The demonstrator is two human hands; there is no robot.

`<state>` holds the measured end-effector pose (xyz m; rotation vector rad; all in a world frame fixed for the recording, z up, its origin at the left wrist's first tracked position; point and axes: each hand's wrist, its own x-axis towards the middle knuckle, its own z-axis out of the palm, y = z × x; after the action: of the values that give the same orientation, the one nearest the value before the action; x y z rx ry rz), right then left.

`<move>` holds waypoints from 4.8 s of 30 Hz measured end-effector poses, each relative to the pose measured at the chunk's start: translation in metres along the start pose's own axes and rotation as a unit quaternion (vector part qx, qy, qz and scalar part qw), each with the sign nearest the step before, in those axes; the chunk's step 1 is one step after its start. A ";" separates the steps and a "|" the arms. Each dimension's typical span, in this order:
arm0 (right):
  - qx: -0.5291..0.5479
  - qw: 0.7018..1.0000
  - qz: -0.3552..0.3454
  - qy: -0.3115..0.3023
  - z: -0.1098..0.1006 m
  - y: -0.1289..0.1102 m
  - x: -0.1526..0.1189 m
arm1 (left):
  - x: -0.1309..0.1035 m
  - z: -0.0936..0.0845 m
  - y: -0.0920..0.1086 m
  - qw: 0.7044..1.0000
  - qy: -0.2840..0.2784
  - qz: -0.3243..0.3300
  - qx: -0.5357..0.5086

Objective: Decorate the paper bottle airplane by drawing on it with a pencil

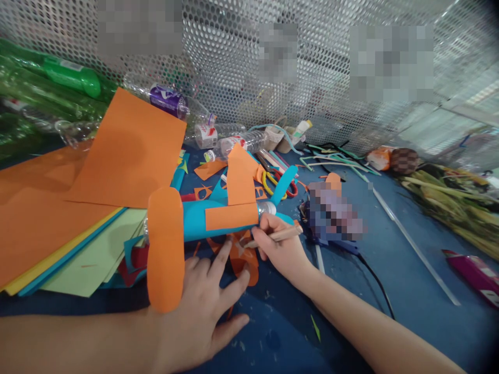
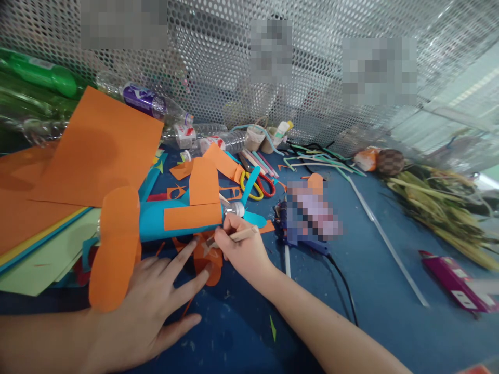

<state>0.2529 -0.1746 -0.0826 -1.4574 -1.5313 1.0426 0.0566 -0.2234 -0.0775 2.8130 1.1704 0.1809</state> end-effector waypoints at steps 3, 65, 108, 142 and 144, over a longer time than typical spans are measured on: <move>-0.007 1.000 -0.001 -0.002 0.000 0.000 0.000 | 0.001 0.000 0.001 1.000 -0.006 -0.001 -0.003; -0.004 0.999 -0.005 -0.054 -0.013 -0.001 0.002 | 0.001 -0.004 -0.006 0.999 -0.040 0.006 -0.010; -0.001 1.000 -0.005 0.006 -0.007 -0.003 0.003 | 0.002 -0.007 -0.002 0.997 -0.061 -0.020 -0.035; 0.008 1.000 -0.005 0.010 -0.006 0.000 0.005 | 0.001 -0.007 -0.002 0.997 -0.072 -0.020 -0.025; 0.005 1.000 -0.008 0.017 -0.006 0.000 0.004 | 0.001 -0.006 -0.002 0.997 -0.070 -0.020 -0.023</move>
<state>0.2588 -0.1699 -0.0806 -1.4468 -1.5103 1.0091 0.0548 -0.2206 -0.0716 2.7102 1.1742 0.0084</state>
